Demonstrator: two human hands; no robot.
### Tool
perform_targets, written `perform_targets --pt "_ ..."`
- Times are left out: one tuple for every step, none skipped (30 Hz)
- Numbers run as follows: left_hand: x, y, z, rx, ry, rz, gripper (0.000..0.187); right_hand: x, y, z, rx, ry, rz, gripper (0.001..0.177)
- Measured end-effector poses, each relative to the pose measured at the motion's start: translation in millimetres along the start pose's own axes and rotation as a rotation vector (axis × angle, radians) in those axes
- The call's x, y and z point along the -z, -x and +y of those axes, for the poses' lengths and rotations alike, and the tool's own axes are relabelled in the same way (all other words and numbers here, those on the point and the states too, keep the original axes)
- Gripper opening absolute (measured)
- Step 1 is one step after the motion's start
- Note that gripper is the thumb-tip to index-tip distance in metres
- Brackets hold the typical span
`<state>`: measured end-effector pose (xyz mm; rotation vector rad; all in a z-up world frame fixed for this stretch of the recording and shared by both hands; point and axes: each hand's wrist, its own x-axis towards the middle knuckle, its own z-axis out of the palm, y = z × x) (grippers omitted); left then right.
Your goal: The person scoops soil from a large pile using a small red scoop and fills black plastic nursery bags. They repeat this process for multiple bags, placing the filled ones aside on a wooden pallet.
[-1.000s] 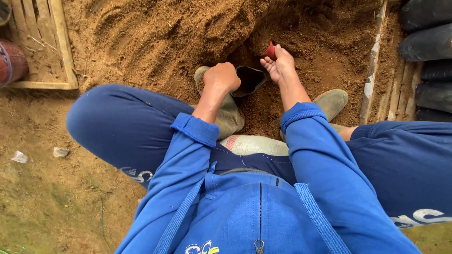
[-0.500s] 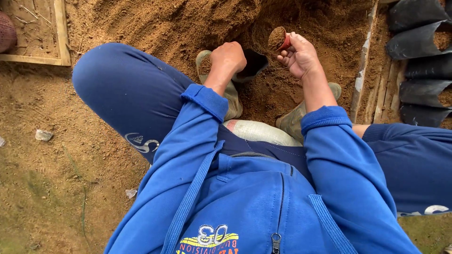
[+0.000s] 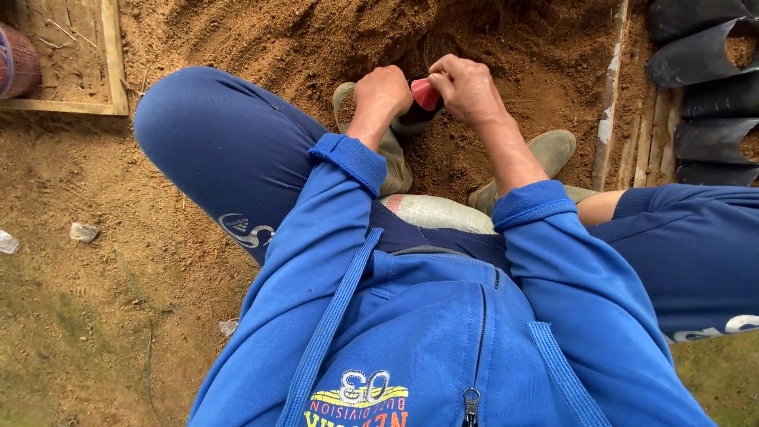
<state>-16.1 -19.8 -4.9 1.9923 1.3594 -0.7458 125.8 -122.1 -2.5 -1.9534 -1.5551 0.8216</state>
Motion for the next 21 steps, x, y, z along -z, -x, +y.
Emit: perform_targets --pt "-0.5 -1.4 -0.9 0.000 -0.001 0.001 0.029 3.2 -1.2 1.4 0.000 -0.001 0.001 0.012" --pt "-2.0 -2.4 -1.5 -0.001 0.008 0.013 0.032 6.2 -1.3 3.2 -0.015 -0.066 0.039 0.012" --pt "-3.3 -3.8 -1.9 -0.001 0.018 0.025 0.035 9.4 -1.6 5.3 -0.029 -0.130 0.076 0.012" --pt "-3.0 -4.0 -1.8 -0.002 0.017 0.026 0.035 14.4 -1.5 6.3 -0.029 -0.130 0.078 0.012" --pt "-2.5 -4.5 -1.6 -0.012 0.011 0.021 0.035 19.6 -1.7 7.5 -0.155 -0.265 0.075 0.011" --pt "-2.7 -4.7 -2.2 -0.020 0.004 0.014 0.036 23.6 -1.5 8.7 -0.283 -0.401 0.067 0.010" --pt "-1.0 -0.9 -1.6 -0.019 0.002 0.013 0.036 23.1 -1.5 19.2 -0.283 -0.402 0.068 0.010" --pt "0.9 2.5 -0.8 -0.021 0.003 0.006 0.033 22.7 -2.0 29.9 -0.337 -0.553 0.128 0.013" --pt "3.1 5.6 0.4 -0.023 0.003 -0.001 0.031 22.6 -2.8 40.9 -0.390 -0.702 0.189 0.016" --pt "3.5 7.0 0.4 -0.023 -0.001 0.002 0.031 23.0 -1.3 44.2 -0.388 -0.705 0.192 0.016" --pt "4.1 8.0 1.1 -0.014 0.011 -0.001 0.028 24.0 -0.1 48.0 -0.542 -0.793 0.254 0.021" --pt "5.4 8.4 2.3 -0.006 0.022 -0.004 0.026 25.2 0.7 52.3 -0.698 -0.880 0.317 0.026" --pt "6.8 7.8 3.1 -0.007 0.016 -0.002 0.026 20.7 -0.2 63.9 -0.696 -0.885 0.321 0.026" --pt "7.4 7.4 3.7 -0.003 0.013 -0.012 0.026 15.3 -0.2 75.8 -0.821 -0.838 0.351 0.026" --pt "7.9 6.6 4.5 0.002 0.011 -0.023 0.027 9.8 -0.5 88.1 -0.946 -0.789 0.378 0.027" --pt "-2.8 -7.4 -2.8 0.001 0.003 -0.023 0.027 -2.9 -2.9 112.0 -0.948 -0.796 0.381 0.027" --pt "-13.3 -21.8 -10.1 -0.082 0.034 0.028 0.024 -16.0 -5.7 136.0 -0.949 -0.726 0.390 0.031" --pt "-24.8 -35.7 -18.0 -0.165 0.066 0.076 0.026 -29.8 -7.6 160.0 -0.951 -0.655 0.395 0.037" --pt "-23.2 -36.8 -17.1 -0.164 0.059 0.073 0.026 -33.4 -15.0 168.4 -0.955 -0.661 0.396 0.037" --pt "-22.2 -37.7 -16.2 -0.159 0.044 0.048 0.026 -37.2 -21.7 176.8 -0.967 -0.658 0.445 0.035" --pt "-21.2 -38.7 -15.4 -0.153 0.029 0.023 0.026 -41.2 -28.4 185.3 -0.980 -0.654 0.495 0.033"
